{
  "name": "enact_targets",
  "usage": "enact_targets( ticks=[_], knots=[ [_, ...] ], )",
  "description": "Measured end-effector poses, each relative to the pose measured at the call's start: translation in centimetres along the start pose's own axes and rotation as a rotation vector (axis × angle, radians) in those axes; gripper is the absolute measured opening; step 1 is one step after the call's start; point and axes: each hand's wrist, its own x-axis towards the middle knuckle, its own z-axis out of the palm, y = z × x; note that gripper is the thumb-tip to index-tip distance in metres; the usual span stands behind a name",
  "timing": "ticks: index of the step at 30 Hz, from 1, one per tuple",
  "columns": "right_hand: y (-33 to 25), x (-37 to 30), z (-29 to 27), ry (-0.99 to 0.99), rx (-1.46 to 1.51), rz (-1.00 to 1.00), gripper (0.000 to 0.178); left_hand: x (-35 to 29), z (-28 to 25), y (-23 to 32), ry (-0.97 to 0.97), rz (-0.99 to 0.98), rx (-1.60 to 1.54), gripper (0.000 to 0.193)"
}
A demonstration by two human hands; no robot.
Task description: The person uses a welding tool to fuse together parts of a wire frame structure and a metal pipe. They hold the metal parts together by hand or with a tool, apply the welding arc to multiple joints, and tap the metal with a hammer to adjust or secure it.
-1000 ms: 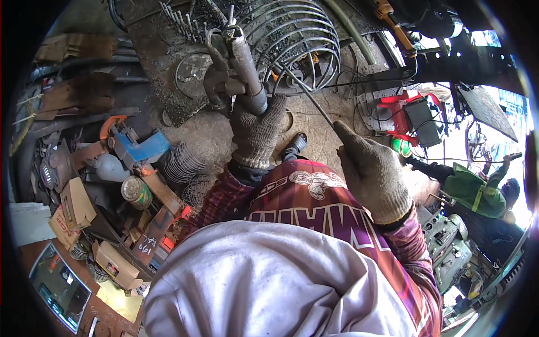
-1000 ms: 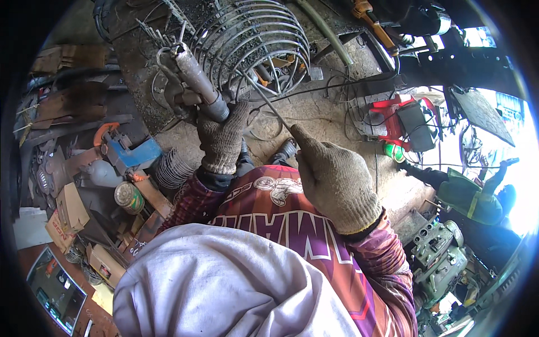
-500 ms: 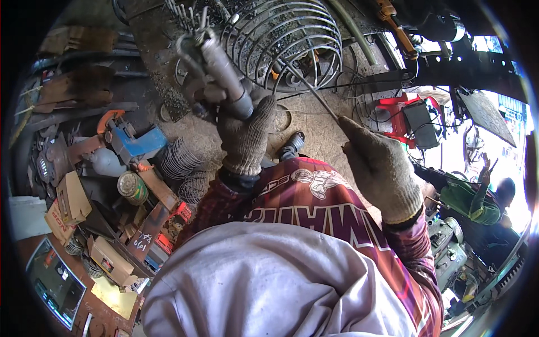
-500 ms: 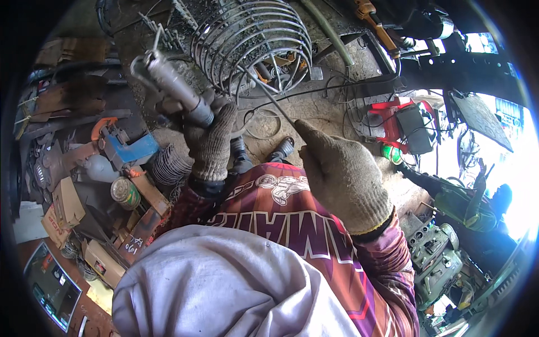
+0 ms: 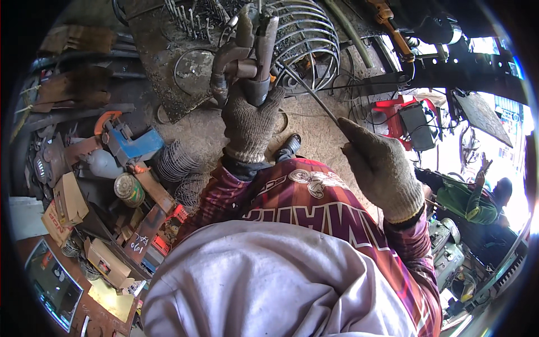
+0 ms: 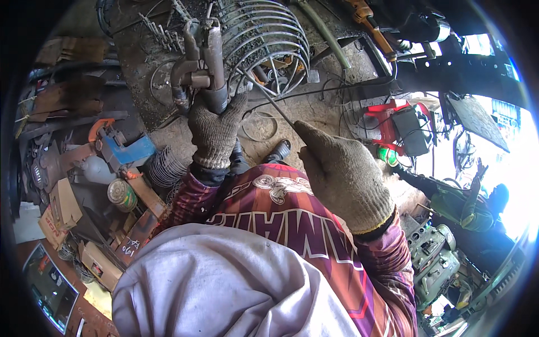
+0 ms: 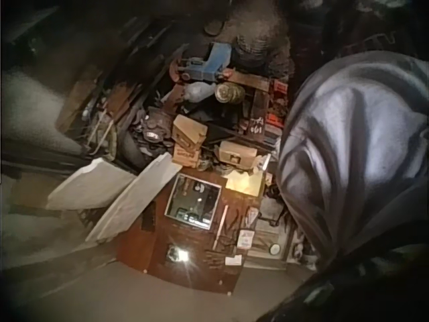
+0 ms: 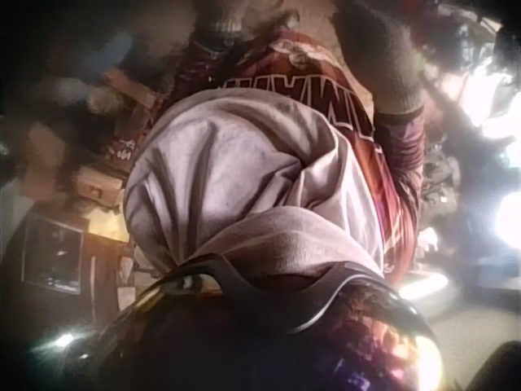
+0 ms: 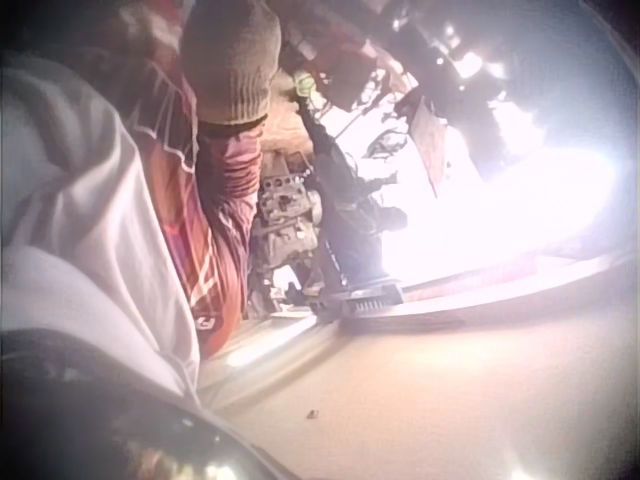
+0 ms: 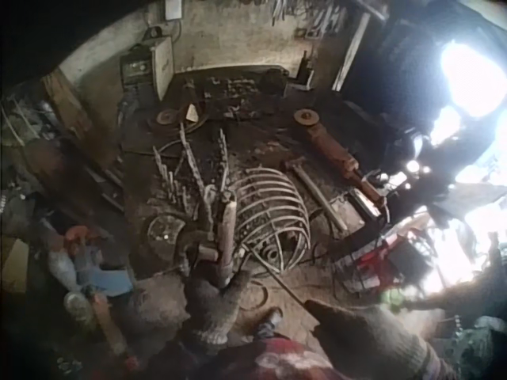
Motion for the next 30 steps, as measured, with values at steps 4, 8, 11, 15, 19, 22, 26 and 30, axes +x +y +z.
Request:
enact_targets(
  ticks=[4, 8, 11, 15, 19, 22, 26, 30],
  knots=[
    [-0.4, 0.3, -0.7, -0.047, -0.030, 0.025, 0.039, 0.4, 0.5, -0.6, 0.045, 0.041, -0.035, 0.053],
    [-0.2, 0.7, -1.3, -0.071, -0.057, -0.007, 0.040, 0.6, 0.3, -0.9, 0.036, 0.046, 0.041, 0.051],
    [-0.5, 0.4, -1.9, -0.078, -0.077, 0.004, 0.040, 0.7, 0.4, -1.3, 0.016, 0.025, 0.012, 0.047],
    [0.0, -0.4, -1.5, -0.036, -0.025, 0.010, 0.042, 0.3, 0.6, -2.3, -0.015, -0.018, -0.031, 0.042],
    [0.1, -0.7, -0.9, -0.036, 0.002, 0.026, 0.044, 0.2, 0.7, -2.1, -0.043, -0.053, 0.003, 0.041],
    [-1.0, -0.4, -1.4, -0.105, -0.018, 0.080, 0.042, 0.2, 0.7, -2.7, -0.028, -0.051, -0.059, 0.042],
    [0.3, -0.8, 0.2, -0.052, 0.004, 0.025, 0.045, 0.4, 0.8, -2.6, -0.025, -0.049, -0.072, 0.048],
    [0.9, -1.0, 1.5, -0.033, -0.028, 0.013, 0.046, 0.5, 0.8, -2.6, -0.047, -0.058, -0.065, 0.048]
  ],
)
